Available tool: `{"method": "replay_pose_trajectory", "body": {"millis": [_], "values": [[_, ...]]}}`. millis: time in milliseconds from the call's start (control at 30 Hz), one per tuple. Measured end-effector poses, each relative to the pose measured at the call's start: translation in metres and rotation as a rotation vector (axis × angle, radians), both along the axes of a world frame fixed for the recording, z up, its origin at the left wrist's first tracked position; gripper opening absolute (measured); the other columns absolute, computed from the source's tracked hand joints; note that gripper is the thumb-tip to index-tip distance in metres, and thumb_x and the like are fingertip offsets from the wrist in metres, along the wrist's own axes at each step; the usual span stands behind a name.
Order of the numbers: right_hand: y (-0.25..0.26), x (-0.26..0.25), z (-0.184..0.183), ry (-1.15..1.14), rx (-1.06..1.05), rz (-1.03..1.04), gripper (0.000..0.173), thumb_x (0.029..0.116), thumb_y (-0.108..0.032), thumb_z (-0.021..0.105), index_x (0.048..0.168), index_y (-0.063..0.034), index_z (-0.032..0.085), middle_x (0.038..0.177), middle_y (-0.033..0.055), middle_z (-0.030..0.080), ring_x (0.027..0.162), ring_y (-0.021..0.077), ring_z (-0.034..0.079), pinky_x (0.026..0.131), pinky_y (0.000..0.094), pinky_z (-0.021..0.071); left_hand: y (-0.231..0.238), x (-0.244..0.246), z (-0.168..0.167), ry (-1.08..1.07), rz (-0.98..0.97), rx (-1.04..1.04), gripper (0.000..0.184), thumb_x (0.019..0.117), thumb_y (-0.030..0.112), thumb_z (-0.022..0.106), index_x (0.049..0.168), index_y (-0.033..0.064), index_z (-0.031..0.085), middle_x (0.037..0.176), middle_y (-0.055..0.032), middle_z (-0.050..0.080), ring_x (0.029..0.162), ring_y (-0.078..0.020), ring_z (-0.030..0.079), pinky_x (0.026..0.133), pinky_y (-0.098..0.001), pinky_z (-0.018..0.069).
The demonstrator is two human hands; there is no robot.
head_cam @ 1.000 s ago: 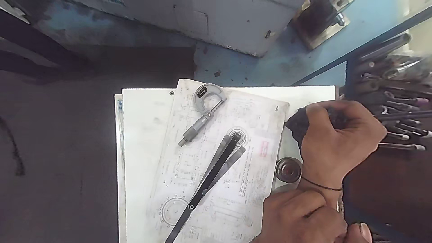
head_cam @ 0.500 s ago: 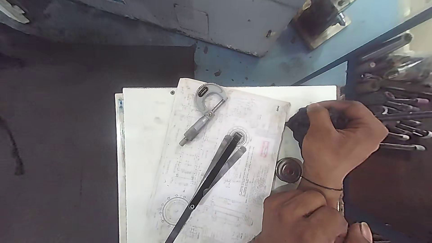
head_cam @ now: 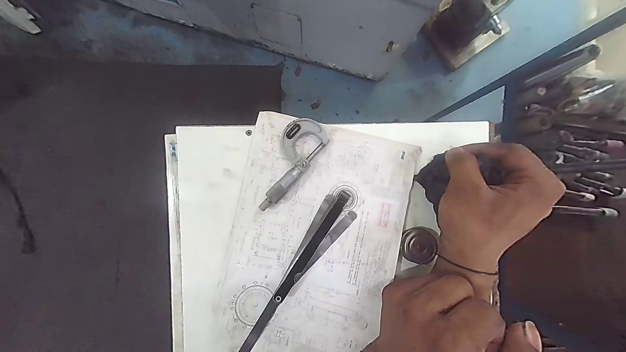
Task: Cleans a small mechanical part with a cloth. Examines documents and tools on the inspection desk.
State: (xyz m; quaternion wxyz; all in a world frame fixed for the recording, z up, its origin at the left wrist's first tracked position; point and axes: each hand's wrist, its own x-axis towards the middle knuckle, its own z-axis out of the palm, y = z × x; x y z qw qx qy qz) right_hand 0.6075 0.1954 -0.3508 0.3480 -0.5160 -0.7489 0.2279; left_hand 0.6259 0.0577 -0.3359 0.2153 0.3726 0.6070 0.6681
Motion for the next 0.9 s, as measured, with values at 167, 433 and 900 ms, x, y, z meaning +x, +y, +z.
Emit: {"method": "replay_pose_trajectory", "body": {"millis": [167, 433, 900], "values": [[-0.0014, -0.0011, 0.0034, -0.036, -0.031, -0.028, 0.01, 0.0929, -0.022, 0.067, 0.09, -0.0126, 0.07, 0.077, -0.0094, 0.059, 0.067, -0.0073, 0.053, 0.062, 0.0139, 0.0418, 0.0006, -0.0013, 0.0009, 0.007, -0.003, 0.002, 0.036, 0.092, 0.014, 0.062, 0.059, 0.0051, 0.051, 0.058, -0.0033, 0.046, 0.054, -0.0117, 0.047, 0.048, -0.0241, 0.0389], [-0.0009, -0.0009, 0.0015, -0.025, -0.017, -0.004, 0.01, 0.0929, -0.019, 0.067, 0.09, -0.0102, 0.07, 0.077, -0.0086, 0.058, 0.067, -0.0083, 0.052, 0.061, 0.0117, 0.0416, 0.0002, -0.0017, 0.0, -0.004, -0.003, 0.006, 0.036, 0.0916, 0.013, 0.062, 0.058, 0.0054, 0.051, 0.058, -0.003, 0.045, 0.053, -0.012, 0.047, 0.048, -0.0245, 0.039], [0.0002, -0.0011, 0.0011, -0.039, -0.008, -0.011, 0.008, 0.0927, -0.018, 0.067, 0.09, -0.0106, 0.07, 0.076, -0.0095, 0.058, 0.064, -0.0084, 0.051, 0.059, 0.012, 0.0409, 0.0001, -0.0035, 0.002, -0.022, -0.01, -0.01, 0.035, 0.0909, 0.013, 0.063, 0.059, 0.0049, 0.052, 0.059, -0.004, 0.047, 0.054, -0.0133, 0.048, 0.049, -0.0258, 0.0397]]}}
